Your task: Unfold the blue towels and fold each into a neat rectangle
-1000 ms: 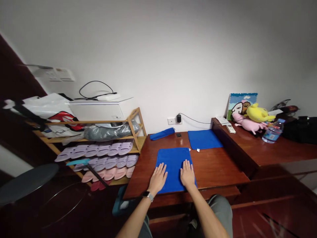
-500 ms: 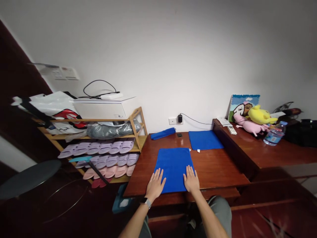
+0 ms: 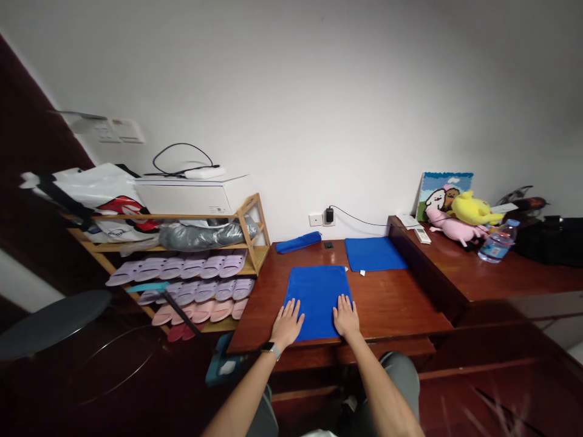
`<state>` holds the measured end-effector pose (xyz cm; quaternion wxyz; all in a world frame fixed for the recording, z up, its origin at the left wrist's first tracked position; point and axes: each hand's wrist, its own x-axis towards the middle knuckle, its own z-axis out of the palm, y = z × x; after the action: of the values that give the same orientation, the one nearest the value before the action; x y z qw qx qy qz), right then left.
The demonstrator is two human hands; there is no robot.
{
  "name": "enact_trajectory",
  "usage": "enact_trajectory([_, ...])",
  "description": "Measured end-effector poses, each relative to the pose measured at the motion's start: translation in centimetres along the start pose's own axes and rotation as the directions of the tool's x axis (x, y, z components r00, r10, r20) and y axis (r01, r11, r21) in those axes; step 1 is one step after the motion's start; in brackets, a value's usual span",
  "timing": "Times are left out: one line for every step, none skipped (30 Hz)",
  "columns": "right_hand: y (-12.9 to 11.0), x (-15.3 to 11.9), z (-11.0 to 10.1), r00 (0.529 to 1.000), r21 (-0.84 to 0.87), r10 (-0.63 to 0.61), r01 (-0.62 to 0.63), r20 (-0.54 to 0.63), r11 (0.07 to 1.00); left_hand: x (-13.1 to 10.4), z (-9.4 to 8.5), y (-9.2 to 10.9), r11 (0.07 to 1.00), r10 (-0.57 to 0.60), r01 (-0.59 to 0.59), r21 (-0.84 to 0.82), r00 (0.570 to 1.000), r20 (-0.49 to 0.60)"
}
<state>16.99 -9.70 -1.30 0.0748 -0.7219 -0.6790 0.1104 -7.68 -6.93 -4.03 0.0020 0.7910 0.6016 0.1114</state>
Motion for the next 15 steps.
enact_trajectory([-0.8,0.2,-0.2,0.999,0.001,-0.017,0.017,-0.03,1.0,0.5,-0.3,0.5,1.0,0.008,-0.008,0.004,1.0,-0.022])
enact_trajectory([-1.8,0.3,-0.2,0.997,0.004,-0.047,0.047,-0.062,0.999,0.9,-0.4,1.1,1.0,0.025,-0.025,0.007,0.999,-0.048])
enact_trajectory([-2.8,0.5,0.0,0.993,0.008,-0.084,0.085,-0.084,0.996,1.3,-0.4,1.7,0.999,0.05,-0.049,0.009,0.997,-0.066])
enact_trajectory([-3.8,0.5,0.3,0.989,0.014,-0.123,0.124,-0.088,0.992,1.5,-0.3,2.4,0.997,0.078,-0.077,0.009,0.994,-0.073])
enact_trajectory([-4.7,0.6,0.7,0.985,0.021,-0.153,0.155,-0.076,0.988,1.6,0.0,2.9,0.995,0.101,-0.101,0.006,0.992,-0.07])
enact_trajectory([-5.4,0.6,1.2,0.984,0.029,-0.172,0.174,-0.054,0.984,1.6,0.4,3.3,0.993,0.118,-0.118,0.003,0.991,-0.058])
enact_trajectory([-5.9,0.6,1.7,0.983,0.036,-0.182,0.183,-0.034,0.982,1.5,0.9,3.4,0.992,0.126,-0.126,0.0,0.991,-0.047])
enact_trajectory([-6.2,0.5,2.1,0.983,0.039,-0.184,0.185,-0.023,0.982,1.3,1.4,3.4,0.992,0.127,-0.127,-0.004,0.991,-0.039])
enact_trajectory([-6.1,0.4,2.4,0.983,0.039,-0.182,0.183,-0.022,0.982,1.0,1.8,3.1,0.992,0.123,-0.123,-0.007,0.992,-0.037])
enact_trajectory([-5.7,0.3,2.6,0.984,0.036,-0.174,0.175,-0.027,0.984,0.7,2.1,2.7,0.993,0.116,-0.116,-0.01,0.993,-0.037])
enact_trajectory([-5.1,0.2,2.6,0.986,0.03,-0.161,0.162,-0.033,0.986,0.4,2.2,2.1,0.994,0.109,-0.109,-0.013,0.993,-0.035])
enact_trajectory([-4.3,0.0,2.5,0.989,0.022,-0.142,0.143,-0.036,0.99,0.1,2.3,1.5,0.995,0.102,-0.102,-0.015,0.994,-0.033])
enact_trajectory([-3.4,-0.1,2.3,0.993,0.011,-0.117,0.117,-0.037,0.993,-0.2,2.2,0.9,0.995,0.094,-0.094,-0.018,0.995,-0.033])
enact_trajectory([-2.5,-0.3,2.0,0.996,-0.001,-0.087,0.087,-0.032,0.996,-0.4,2.1,0.4,0.996,0.086,-0.087,-0.02,0.996,-0.036])
enact_trajectory([-1.5,-0.5,1.7,0.998,-0.011,-0.053,0.052,-0.025,0.999,-0.6,1.9,-0.1,0.997,0.08,-0.081,-0.021,0.996,-0.042])
